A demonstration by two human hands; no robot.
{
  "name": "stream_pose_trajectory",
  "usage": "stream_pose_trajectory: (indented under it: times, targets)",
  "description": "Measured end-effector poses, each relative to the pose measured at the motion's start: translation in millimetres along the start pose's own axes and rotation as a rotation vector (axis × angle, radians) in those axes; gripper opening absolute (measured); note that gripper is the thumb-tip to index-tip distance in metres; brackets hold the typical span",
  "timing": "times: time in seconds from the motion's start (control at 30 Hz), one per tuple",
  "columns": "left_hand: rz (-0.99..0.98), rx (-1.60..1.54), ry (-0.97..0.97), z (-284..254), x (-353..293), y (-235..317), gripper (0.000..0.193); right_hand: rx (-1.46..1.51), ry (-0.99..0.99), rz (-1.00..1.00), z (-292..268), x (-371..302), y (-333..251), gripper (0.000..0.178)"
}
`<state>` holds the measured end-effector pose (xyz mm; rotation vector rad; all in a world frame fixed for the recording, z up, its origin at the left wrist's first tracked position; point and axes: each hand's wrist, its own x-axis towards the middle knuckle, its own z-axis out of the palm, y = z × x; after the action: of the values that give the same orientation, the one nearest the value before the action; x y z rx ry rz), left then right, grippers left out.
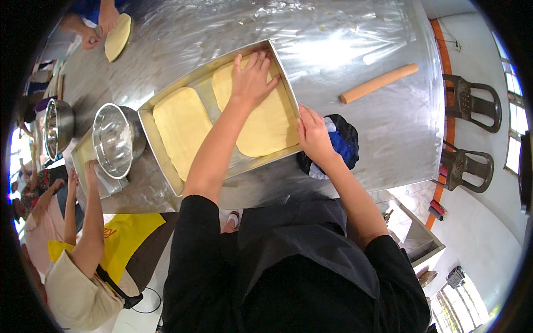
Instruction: The person flattens pieces of dough into rectangular baking trays by hand, pressing with their palms and stretching the dough to the corners of the trays.
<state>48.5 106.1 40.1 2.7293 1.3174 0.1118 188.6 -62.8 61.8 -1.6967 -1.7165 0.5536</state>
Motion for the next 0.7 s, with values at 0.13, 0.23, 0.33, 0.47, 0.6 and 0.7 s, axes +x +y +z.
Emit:
stream_pose_trajectory:
  times: [0.13,0.23,0.33,0.47,0.6,0.7]
  targets:
    - [-0.037,-0.044,0.221,8,-18,10,0.050,0.011,-0.023,0.006,-6,1,-3,0.032]
    - [-0.033,-0.070,0.220,15,-23,9,0.047,0.013,-0.009,-0.004,-3,1,-3,0.032]
    - [-0.046,-0.142,0.173,13,-13,8,0.045,0.020,-0.011,0.003,-2,0,-2,0.033]
    - [-0.037,-0.127,0.147,11,-9,6,0.044,0.025,0.000,0.005,-2,0,-3,0.033]
    - [-0.069,-0.097,0.132,8,-4,10,0.046,0.010,0.004,0.003,-2,3,-1,0.033]
    - [-0.146,-0.182,0.074,0,-2,12,0.048,0.016,-0.033,0.024,-5,6,-2,0.032]
